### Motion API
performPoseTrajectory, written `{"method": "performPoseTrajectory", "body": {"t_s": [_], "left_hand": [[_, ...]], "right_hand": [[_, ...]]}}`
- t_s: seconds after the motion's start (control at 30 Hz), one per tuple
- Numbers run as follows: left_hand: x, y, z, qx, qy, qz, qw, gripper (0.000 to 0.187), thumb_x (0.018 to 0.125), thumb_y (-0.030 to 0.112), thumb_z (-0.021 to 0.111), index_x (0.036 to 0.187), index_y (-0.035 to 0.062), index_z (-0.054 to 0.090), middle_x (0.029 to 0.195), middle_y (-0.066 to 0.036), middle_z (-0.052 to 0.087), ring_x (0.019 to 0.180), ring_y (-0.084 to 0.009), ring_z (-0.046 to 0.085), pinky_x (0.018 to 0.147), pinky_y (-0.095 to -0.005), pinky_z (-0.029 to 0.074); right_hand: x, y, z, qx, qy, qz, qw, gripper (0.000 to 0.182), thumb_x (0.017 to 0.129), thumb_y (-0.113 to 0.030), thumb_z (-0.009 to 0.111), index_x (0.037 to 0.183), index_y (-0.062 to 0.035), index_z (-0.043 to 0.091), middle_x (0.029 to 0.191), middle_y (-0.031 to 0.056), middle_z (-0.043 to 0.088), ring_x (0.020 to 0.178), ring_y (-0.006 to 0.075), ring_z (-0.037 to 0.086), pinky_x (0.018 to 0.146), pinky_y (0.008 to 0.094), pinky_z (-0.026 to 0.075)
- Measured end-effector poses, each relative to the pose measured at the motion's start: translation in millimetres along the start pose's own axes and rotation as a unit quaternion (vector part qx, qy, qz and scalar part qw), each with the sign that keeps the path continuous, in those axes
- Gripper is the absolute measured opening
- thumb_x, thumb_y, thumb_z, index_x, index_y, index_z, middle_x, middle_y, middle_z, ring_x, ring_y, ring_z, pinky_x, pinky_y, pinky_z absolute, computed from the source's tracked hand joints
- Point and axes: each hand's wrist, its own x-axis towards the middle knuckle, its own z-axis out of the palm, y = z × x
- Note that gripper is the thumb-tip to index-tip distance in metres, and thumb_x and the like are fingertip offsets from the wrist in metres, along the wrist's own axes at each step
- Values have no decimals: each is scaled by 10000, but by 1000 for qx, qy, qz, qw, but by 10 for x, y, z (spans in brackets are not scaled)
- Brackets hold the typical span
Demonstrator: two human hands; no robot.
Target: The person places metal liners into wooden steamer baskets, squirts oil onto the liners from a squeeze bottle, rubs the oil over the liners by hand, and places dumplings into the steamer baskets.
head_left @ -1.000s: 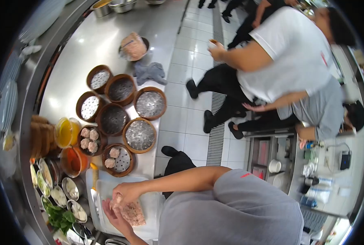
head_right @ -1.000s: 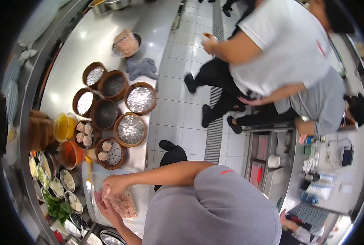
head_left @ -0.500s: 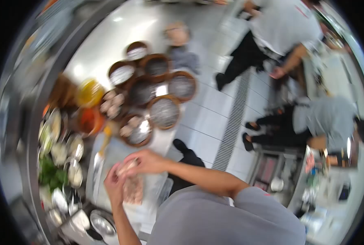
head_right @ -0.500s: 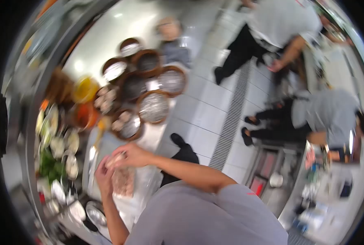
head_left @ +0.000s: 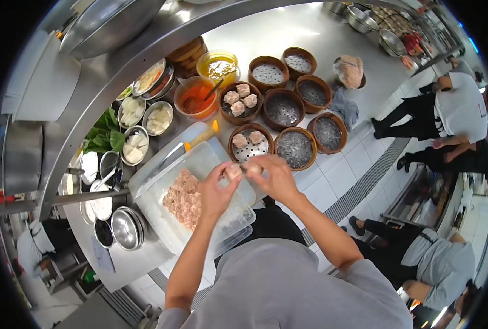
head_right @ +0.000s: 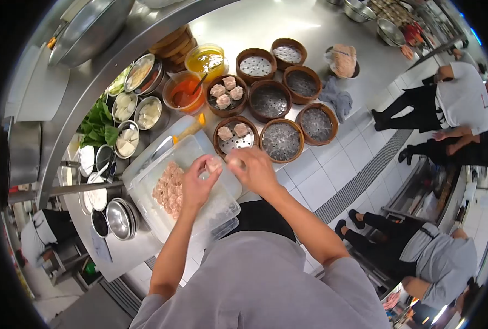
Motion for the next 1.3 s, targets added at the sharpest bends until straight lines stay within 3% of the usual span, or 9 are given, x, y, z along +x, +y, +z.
{"method": "performPoseTrajectory", "body": {"t_s": [0.07, 0.2, 0.4, 0.6, 0.87, 0.9, 0.97, 1.23, 1.3], "left_hand": [[130, 91, 207, 201, 85, 138, 966, 415, 815, 95, 823, 1185, 23, 651, 1049, -141, 702, 978, -321, 702, 841, -401, 557], [412, -153, 398, 300, 63, 163, 938, 445, 746, 52, 800, 1157, 46, 631, 1138, -146, 683, 1054, -347, 642, 926, -404, 529], [592, -473, 468, 263, 12, 163, 951, 412, 760, -26, 724, 1152, 42, 618, 1129, -165, 673, 1134, -377, 588, 953, -444, 513], [517, -535, 596, 248, 90, 194, 945, 392, 770, -12, 738, 1138, 47, 618, 1201, -188, 600, 1161, -401, 572, 973, -433, 505], [-647, 7, -132, 388, 331, 52, 858, 626, 734, 118, 844, 1285, 51, 557, 1257, -192, 559, 1214, -412, 515, 1031, -500, 438], [-756, 17, -179, 388, 332, 52, 858, 626, 734, 118, 844, 1285, 51, 557, 1257, -192, 559, 1214, -412, 515, 1031, -500, 438], [-872, 55, -226, 374, 372, -141, 838, 790, 713, 127, 858, 1397, 42, 472, 1263, -203, 567, 1210, -426, 501, 1042, -505, 421], [-835, -92, -184, 391, 315, -20, 864, 869, 687, 68, 861, 1443, 32, 435, 1329, -205, 549, 1219, -429, 500, 1020, -503, 437], [-827, -36, -162, 398, 288, 27, 870, 879, 683, 55, 861, 1449, 33, 430, 1351, -204, 543, 1231, -429, 497, 1034, -498, 437]], "right_hand": [[50, 69, -51, -47, 18, 22, 999, 398, 813, -121, 799, 1192, -53, 697, 1103, 100, 731, 1012, 322, 651, 906, 442, 502], [168, 437, -57, -20, -10, 37, 999, 359, 786, -106, 806, 1130, -65, 711, 1118, 103, 712, 1070, 328, 609, 952, 449, 446], [234, 756, 168, -41, -47, -26, 998, 334, 770, -56, 774, 1087, -75, 670, 1117, 98, 660, 1067, 345, 613, 931, 451, 454], [282, 782, 162, -79, -95, -20, 992, 316, 784, -60, 756, 1078, -91, 645, 1159, 125, 627, 1102, 331, 603, 894, 465, 446], [325, 336, 55, 74, -61, -106, 990, 278, 823, -96, 778, 1070, -51, 660, 1056, 127, 645, 952, 328, 646, 823, 420, 509], [311, 216, 114, 134, -142, -55, 979, 307, 826, -111, 784, 1098, -39, 661, 1044, 131, 650, 914, 308, 656, 804, 405, 523], [304, -2, 326, 224, -248, 16, 942, 365, 838, -155, 797, 1148, -17, 661, 1015, 136, 661, 855, 268, 669, 775, 375, 542], [436, -338, 1249, 308, -289, 82, 903, 449, 973, -403, 690, 1174, -1, 668, 1016, 134, 700, 867, 205, 670, 796, 341, 547], [469, -424, 1215, 395, -328, 199, 835, 442, 1030, -454, 599, 1147, -38, 693, 938, 70, 680, 832, 118, 603, 777, 282, 514]]}}
